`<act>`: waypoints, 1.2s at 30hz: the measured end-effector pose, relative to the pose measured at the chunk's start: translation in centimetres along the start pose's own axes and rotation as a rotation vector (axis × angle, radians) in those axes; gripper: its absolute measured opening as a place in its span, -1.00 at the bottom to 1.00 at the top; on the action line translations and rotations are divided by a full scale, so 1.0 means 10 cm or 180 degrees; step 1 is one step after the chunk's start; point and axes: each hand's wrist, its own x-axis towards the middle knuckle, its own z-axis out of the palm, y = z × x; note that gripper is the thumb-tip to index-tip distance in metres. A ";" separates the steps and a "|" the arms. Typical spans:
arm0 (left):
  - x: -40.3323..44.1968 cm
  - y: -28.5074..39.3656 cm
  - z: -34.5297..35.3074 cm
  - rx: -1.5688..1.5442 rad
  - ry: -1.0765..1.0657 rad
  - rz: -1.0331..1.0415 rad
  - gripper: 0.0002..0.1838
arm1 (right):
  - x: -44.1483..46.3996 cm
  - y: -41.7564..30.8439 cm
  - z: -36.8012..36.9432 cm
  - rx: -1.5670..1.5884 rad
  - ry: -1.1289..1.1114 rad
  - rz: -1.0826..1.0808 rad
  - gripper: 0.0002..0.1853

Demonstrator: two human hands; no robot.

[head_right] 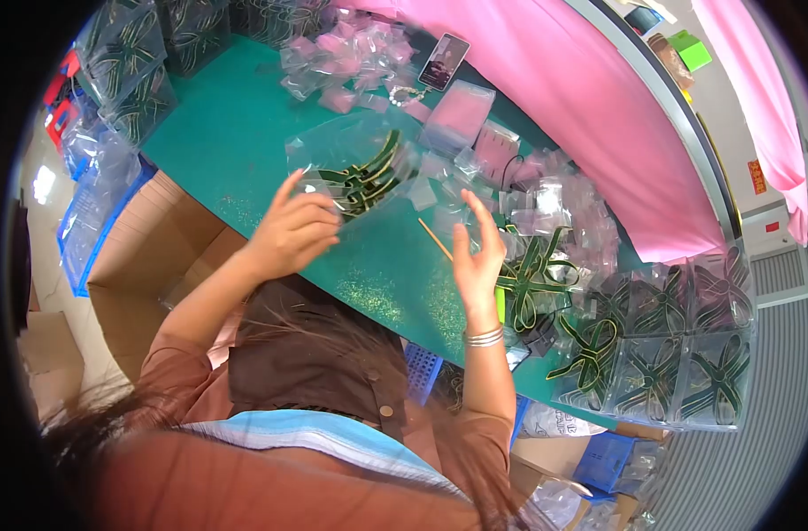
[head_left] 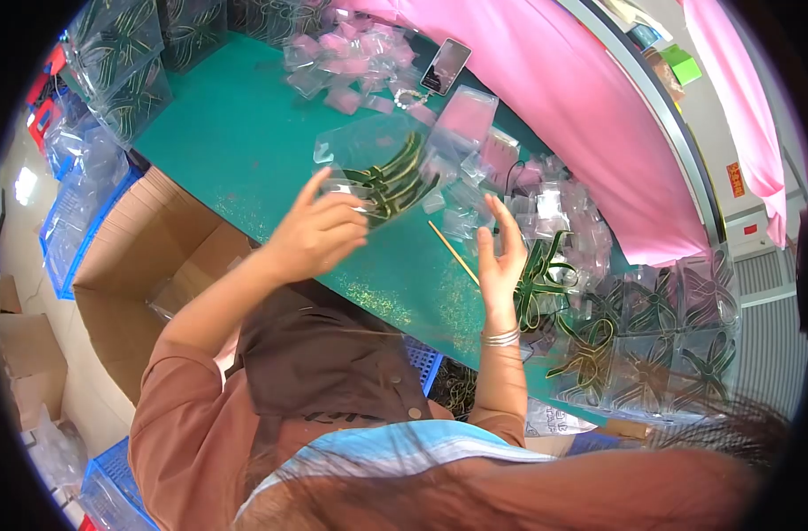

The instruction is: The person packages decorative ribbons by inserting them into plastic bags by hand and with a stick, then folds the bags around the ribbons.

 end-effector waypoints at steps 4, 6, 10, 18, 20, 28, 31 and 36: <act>-0.27 -0.52 -0.50 -0.0098 -0.0153 -0.0459 -0.78 | 0.15 -0.04 0.05 -0.0520 -0.0315 -0.1382 -0.45; -0.35 -0.82 -0.66 -0.0760 -0.0074 -0.0985 -0.76 | 0.26 -0.25 0.14 -0.0783 -0.0651 -0.1744 -0.44; -0.28 -1.23 -0.76 -0.0882 -0.0437 -0.1303 -0.61 | 0.48 -0.57 0.42 -0.1257 -0.1383 -0.2378 -0.49; 0.36 -0.25 -0.77 0.0958 -0.0896 0.0553 -0.73 | 0.99 -0.82 0.60 -0.2566 -0.2076 -0.3506 -0.84; 0.34 -0.27 -0.82 0.1118 -0.1033 0.0605 -0.84 | 1.16 -0.72 0.61 -0.2566 -0.2174 -0.3482 -0.85; -0.01 -0.65 -1.02 0.0913 -0.1071 0.0168 -0.75 | 0.86 -0.66 0.65 -0.1975 -0.2857 -0.2672 -0.77; -0.14 -0.56 -1.00 0.0370 -0.1203 -0.0424 -0.53 | 0.82 -0.72 0.64 -0.1105 -0.2995 -0.1790 -0.61; 0.04 -0.43 -0.95 0.0414 -0.1005 -0.0713 -0.12 | 0.95 -0.78 0.80 -0.1075 -0.2927 -0.1509 -0.37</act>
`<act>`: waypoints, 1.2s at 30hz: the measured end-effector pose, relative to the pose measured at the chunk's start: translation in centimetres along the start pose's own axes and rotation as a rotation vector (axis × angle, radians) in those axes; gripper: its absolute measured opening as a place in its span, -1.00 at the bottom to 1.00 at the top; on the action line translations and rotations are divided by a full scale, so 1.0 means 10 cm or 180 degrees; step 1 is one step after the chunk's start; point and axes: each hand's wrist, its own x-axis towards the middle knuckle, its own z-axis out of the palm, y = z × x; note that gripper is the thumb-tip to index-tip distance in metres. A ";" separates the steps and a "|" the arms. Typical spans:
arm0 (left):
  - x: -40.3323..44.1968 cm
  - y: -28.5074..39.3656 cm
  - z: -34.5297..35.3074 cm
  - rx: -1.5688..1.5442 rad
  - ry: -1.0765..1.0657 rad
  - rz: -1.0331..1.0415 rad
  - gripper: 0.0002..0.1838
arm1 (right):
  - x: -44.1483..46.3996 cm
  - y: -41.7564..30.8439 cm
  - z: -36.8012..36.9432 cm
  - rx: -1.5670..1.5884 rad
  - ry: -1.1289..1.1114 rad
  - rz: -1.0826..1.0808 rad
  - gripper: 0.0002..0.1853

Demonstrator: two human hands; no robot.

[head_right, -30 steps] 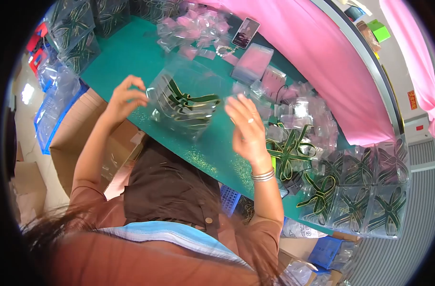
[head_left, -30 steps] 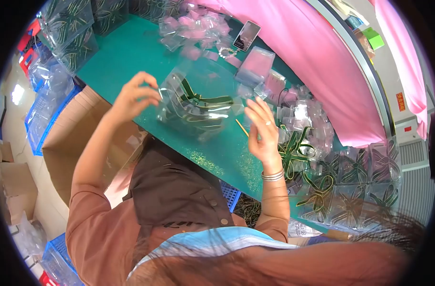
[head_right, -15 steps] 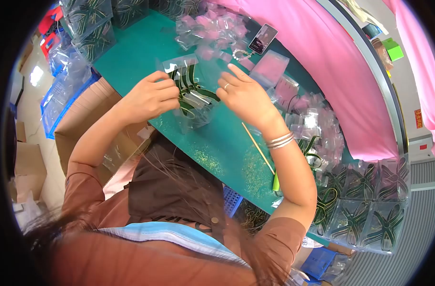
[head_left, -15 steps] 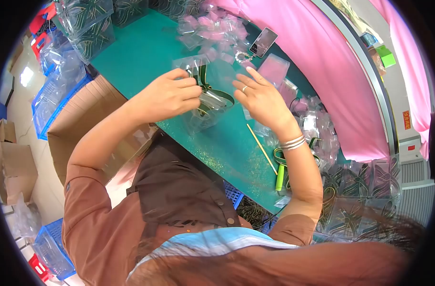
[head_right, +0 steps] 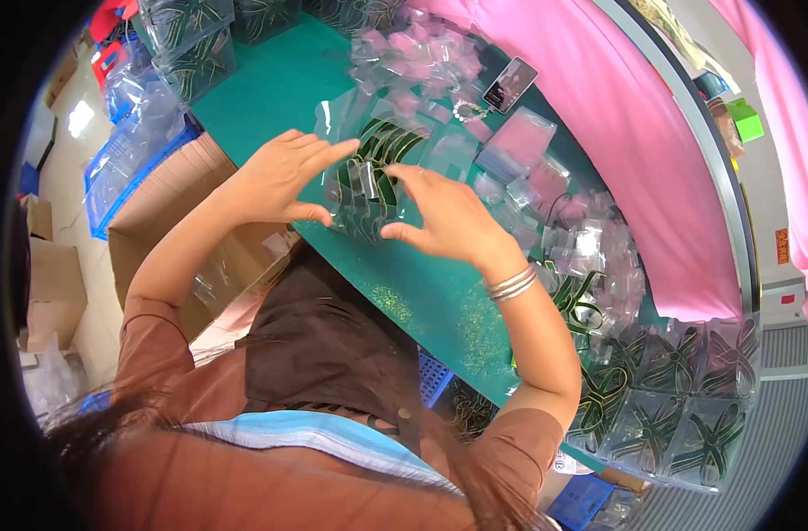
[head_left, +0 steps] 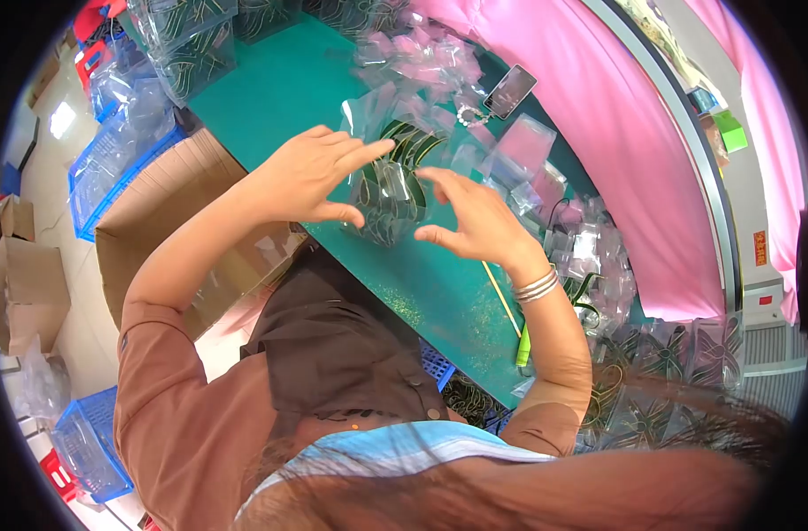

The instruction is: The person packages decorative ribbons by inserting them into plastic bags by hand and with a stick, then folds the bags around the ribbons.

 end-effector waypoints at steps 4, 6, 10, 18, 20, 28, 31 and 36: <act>0.13 0.03 -0.05 0.0478 -0.0542 0.0099 -0.18 | 0.19 -0.04 -0.01 -0.0524 0.0113 -0.0544 -0.26; 0.16 -0.03 0.00 0.0470 -0.0534 0.0080 -0.28 | 0.23 -0.02 0.02 -0.0392 0.0078 -0.0627 -0.31; 0.14 -0.17 0.10 -0.0110 -0.0120 0.0583 -0.55 | 0.21 0.10 0.16 -0.0243 0.0056 -0.0820 -0.41; 0.14 -0.17 0.11 -0.0516 0.0019 0.0582 -0.69 | 0.17 0.10 0.25 -0.0304 0.0406 -0.1065 -0.47; 0.16 -0.15 0.06 -0.0535 -0.0282 0.0451 -0.75 | 0.18 0.11 0.26 -0.0149 0.0457 -0.1071 -0.49; 0.34 -0.05 -0.07 -0.0283 -0.0952 0.0339 -0.81 | 0.16 0.10 0.29 -0.0261 0.0456 -0.1184 -0.65; 0.30 -0.06 -0.04 -0.0382 -0.0776 0.0316 -0.80 | 0.10 0.08 0.34 0.0203 0.0729 -0.0888 -0.66; 0.24 -0.06 0.02 -0.0313 -0.0559 0.0326 -0.82 | -0.01 0.05 0.47 0.0061 0.1021 -0.0724 -0.63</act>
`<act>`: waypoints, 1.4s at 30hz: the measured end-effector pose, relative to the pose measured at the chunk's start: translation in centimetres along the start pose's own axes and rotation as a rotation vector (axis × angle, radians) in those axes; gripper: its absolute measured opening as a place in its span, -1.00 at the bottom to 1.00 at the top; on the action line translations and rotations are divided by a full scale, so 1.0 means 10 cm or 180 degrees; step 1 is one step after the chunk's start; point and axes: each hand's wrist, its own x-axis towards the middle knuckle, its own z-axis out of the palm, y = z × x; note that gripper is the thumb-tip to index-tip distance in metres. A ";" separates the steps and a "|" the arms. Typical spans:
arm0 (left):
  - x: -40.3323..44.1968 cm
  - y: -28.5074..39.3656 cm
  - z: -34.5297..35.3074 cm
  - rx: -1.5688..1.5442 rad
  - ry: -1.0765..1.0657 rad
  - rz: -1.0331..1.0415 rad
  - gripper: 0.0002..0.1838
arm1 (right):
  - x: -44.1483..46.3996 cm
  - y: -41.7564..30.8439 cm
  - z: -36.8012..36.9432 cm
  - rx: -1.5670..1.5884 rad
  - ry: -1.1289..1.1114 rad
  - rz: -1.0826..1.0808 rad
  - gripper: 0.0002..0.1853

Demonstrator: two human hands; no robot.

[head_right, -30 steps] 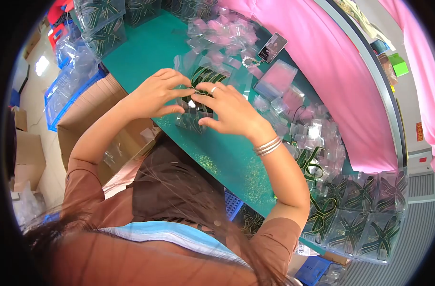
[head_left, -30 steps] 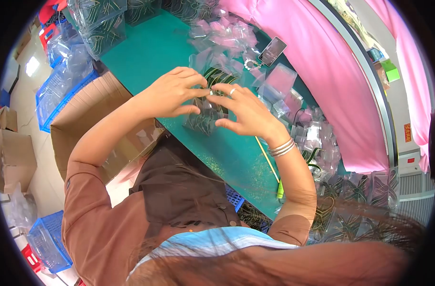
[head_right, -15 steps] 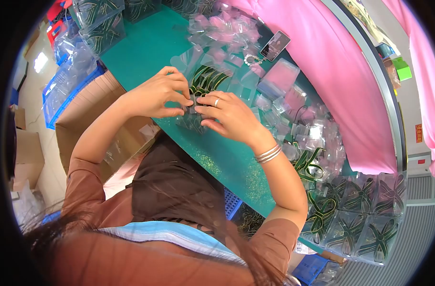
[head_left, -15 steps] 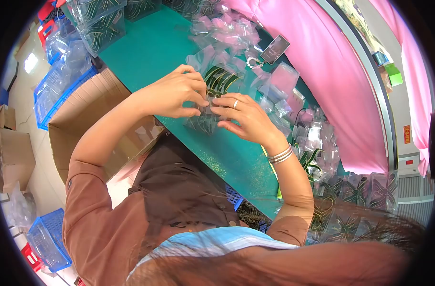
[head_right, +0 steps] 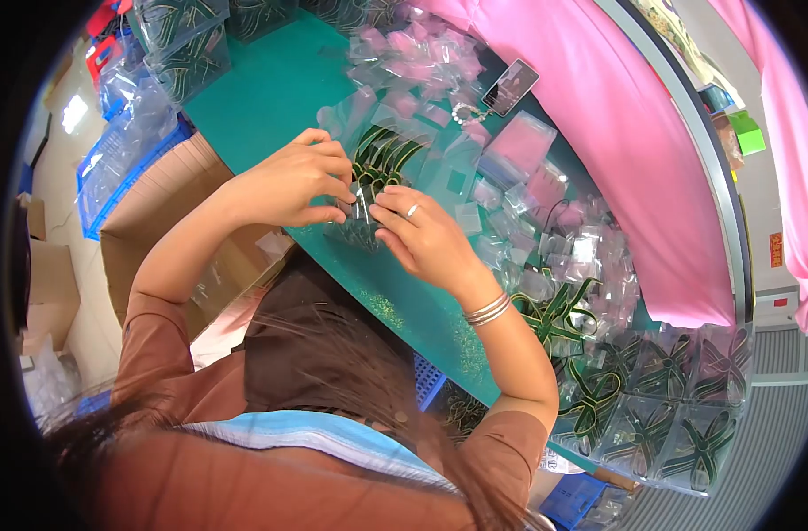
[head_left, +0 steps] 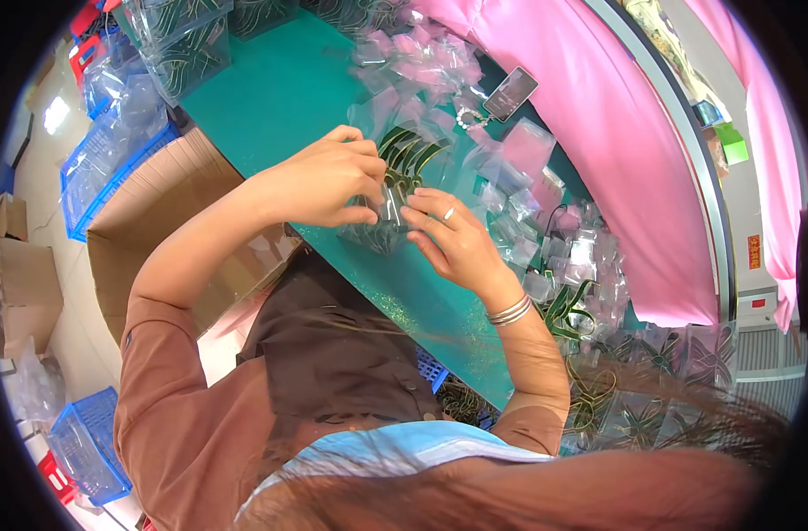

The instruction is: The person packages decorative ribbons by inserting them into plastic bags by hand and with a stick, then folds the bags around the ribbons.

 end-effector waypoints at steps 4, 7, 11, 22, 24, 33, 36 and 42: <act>0.00 0.00 0.01 -0.0055 0.0069 0.0033 -0.80 | 0.00 0.00 0.00 -0.0225 -0.0057 -0.0143 -0.63; 0.01 0.02 -0.01 -0.0030 0.0000 -0.0007 -0.79 | 0.00 -0.04 -0.03 -0.0135 -0.0222 0.0038 -0.66; 0.04 0.04 0.06 0.0160 0.0151 -0.0074 -0.75 | 0.00 -0.03 -0.04 0.0028 -0.0415 0.0192 -0.68; -0.03 -0.03 0.23 -0.0447 0.0548 -0.0348 -0.78 | 0.06 0.00 -0.03 0.0418 -0.0597 0.0803 -0.71; -0.07 -0.04 0.28 -0.0656 0.0736 -0.0537 -0.73 | 0.06 0.01 0.00 0.0504 -0.0525 0.0965 -0.71; 0.01 0.10 0.35 -0.0369 0.1138 -0.1030 -0.90 | 0.18 0.08 -0.03 0.0804 -0.0660 0.1250 -0.86; -0.05 0.06 0.39 0.0264 0.1422 -0.0262 -0.92 | 0.20 -0.06 0.02 0.0938 -0.0124 0.1512 -0.91; -0.25 -0.15 0.47 0.0346 0.1266 0.0282 -0.73 | 0.00 0.11 0.13 -0.0210 0.0379 -0.0114 -0.70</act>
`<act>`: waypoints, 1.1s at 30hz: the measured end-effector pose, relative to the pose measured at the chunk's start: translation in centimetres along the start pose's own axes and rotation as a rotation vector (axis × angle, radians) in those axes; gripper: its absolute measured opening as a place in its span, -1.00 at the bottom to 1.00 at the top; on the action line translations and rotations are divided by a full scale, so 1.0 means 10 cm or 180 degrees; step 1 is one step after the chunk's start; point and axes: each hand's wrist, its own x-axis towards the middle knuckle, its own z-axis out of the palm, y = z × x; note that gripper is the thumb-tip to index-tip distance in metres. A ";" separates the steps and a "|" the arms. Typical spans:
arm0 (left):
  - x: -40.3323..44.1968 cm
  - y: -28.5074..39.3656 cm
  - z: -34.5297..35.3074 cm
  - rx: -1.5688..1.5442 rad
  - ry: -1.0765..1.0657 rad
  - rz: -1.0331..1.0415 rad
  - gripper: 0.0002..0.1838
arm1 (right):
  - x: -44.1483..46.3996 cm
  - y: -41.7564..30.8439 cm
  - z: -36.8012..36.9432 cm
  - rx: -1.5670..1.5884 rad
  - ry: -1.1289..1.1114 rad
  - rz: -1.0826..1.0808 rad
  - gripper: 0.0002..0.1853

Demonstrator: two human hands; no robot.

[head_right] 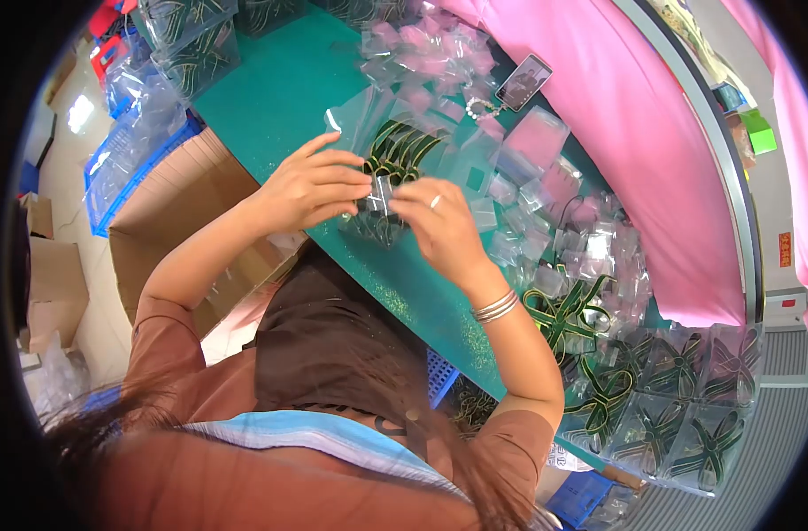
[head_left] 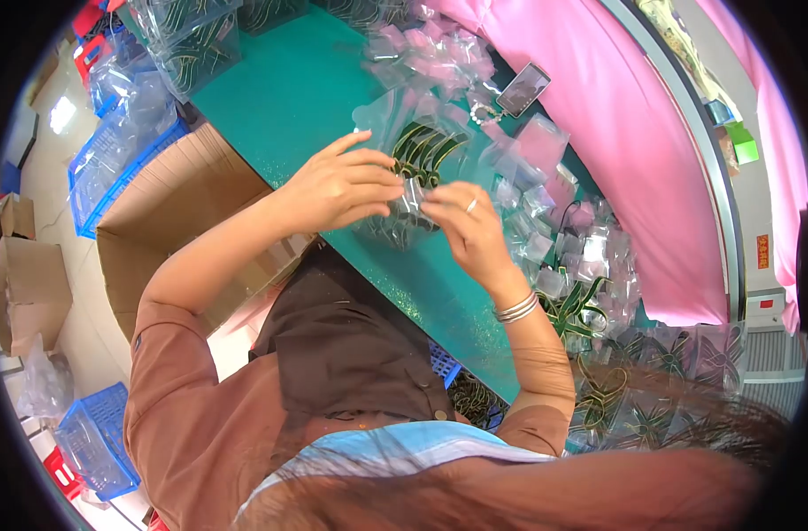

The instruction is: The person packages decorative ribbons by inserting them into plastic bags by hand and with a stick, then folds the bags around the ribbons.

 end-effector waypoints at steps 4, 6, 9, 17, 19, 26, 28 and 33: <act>-0.09 -0.09 0.07 -0.0132 0.0267 0.0140 -0.63 | -0.12 -0.05 -0.01 -0.0040 0.0010 0.0019 -0.60; -0.08 -0.10 0.08 -0.0122 0.0301 0.0134 -0.65 | -0.16 -0.05 0.06 -0.0112 0.0120 0.0050 -0.61; -0.09 -0.06 0.12 -0.0096 0.0399 0.0070 -0.70 | -0.19 -0.07 0.15 -0.0098 0.0332 0.0208 -0.63; -0.07 -0.01 0.16 0.0119 0.0486 0.0071 -0.78 | -0.18 -0.10 0.21 -0.0027 0.0554 0.0415 -0.71; 0.00 0.08 0.12 0.0399 0.0414 0.0044 -0.82 | -0.19 -0.12 0.20 -0.0060 0.0591 0.0414 -0.72; 0.09 0.29 0.27 0.0554 0.0576 0.0016 -0.82 | -0.22 -0.13 0.16 0.0020 0.0471 0.0479 -0.71; 0.06 0.30 0.32 0.0681 0.0618 -0.0076 -0.83 | -0.27 -0.12 0.17 0.0350 0.0619 0.0633 -0.72; 0.11 0.49 0.44 0.0981 0.0982 -0.0291 -0.90 | -0.30 -0.08 0.21 0.0303 0.0731 0.0498 -0.76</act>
